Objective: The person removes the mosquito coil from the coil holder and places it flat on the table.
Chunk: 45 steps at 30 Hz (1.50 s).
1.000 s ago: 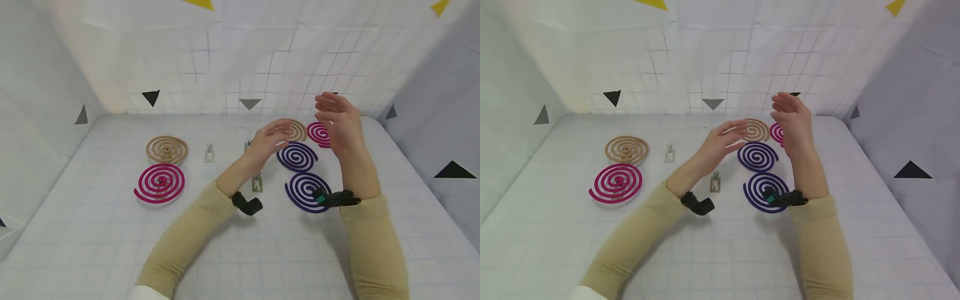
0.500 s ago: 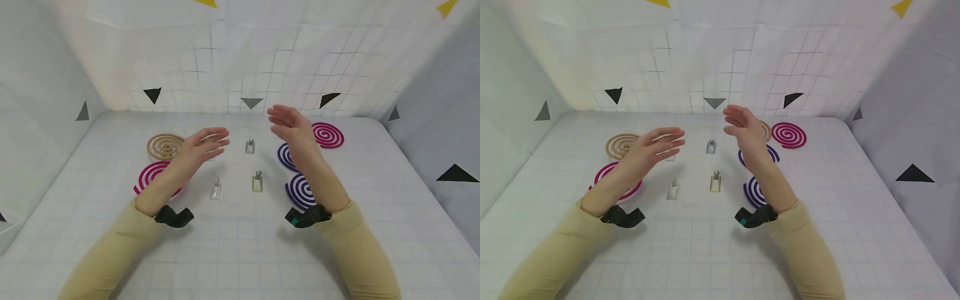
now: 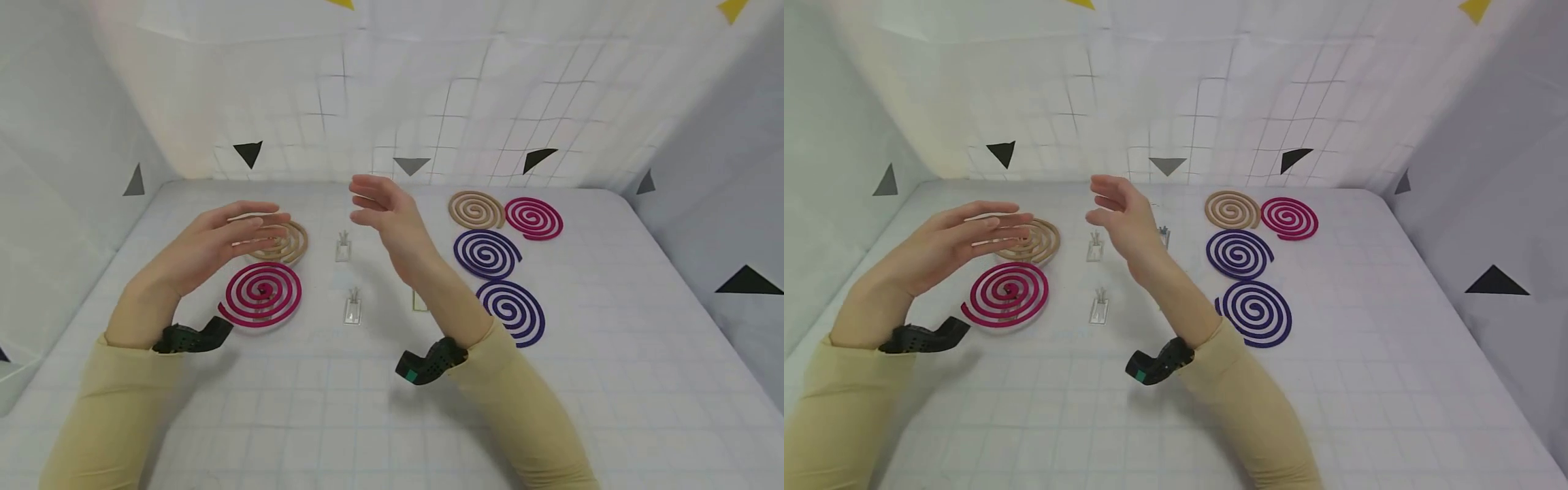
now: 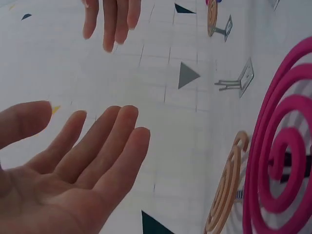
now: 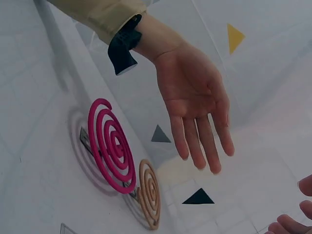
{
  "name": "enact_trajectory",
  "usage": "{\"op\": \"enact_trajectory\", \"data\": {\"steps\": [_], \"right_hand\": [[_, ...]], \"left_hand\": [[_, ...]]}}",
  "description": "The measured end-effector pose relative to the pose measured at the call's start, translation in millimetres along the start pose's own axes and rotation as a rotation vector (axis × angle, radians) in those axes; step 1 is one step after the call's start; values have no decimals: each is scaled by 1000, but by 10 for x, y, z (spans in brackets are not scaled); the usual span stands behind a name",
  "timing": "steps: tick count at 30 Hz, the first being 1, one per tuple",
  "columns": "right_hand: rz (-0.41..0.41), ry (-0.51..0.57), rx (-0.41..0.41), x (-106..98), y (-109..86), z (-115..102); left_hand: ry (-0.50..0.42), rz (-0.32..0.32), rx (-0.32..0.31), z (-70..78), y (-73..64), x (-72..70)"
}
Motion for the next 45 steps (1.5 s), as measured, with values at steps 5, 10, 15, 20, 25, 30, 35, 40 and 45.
{"op": "enact_trajectory", "data": {"steps": [5, 10, 15, 20, 25, 30, 35, 40, 45], "right_hand": [[9, 16, 12, 118, -5, 97], [1, 6, 41, 161, -42, 223], [-11, 12, 42, 247, -61, 312], [-58, -36, 88, 397, -108, 458], [-82, -58, 128, 522, -150, 590], [-94, -81, 182, 607, -171, 735], [-97, -94, 214, 635, -182, 815], [-114, -55, 245, 656, -194, 889], [-150, -31, 294, 707, -224, 1022]], "left_hand": [[-7, 4, 30, 36, -86, -198], [-37, 4, 51, 24, -152, -370], [-78, -8, 46, -35, -212, -548], [-78, 1, -7, -177, -274, -732], [-5, 16, -88, -355, -350, -887], [56, 2, -167, -512, -391, -966], [73, -48, -183, -619, -427, -1000], [90, -118, -173, -688, -452, -973], [133, -135, -234, -796, -457, -930]]}}
Point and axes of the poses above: each hand's wrist, its own y-axis towards the middle knuckle, its own x-axis out of the palm, z = x × y, the point moved 7 cm from there along y, towards the middle knuckle, and after that the axes turned 3 degrees about -y, right-handed, at the moved point
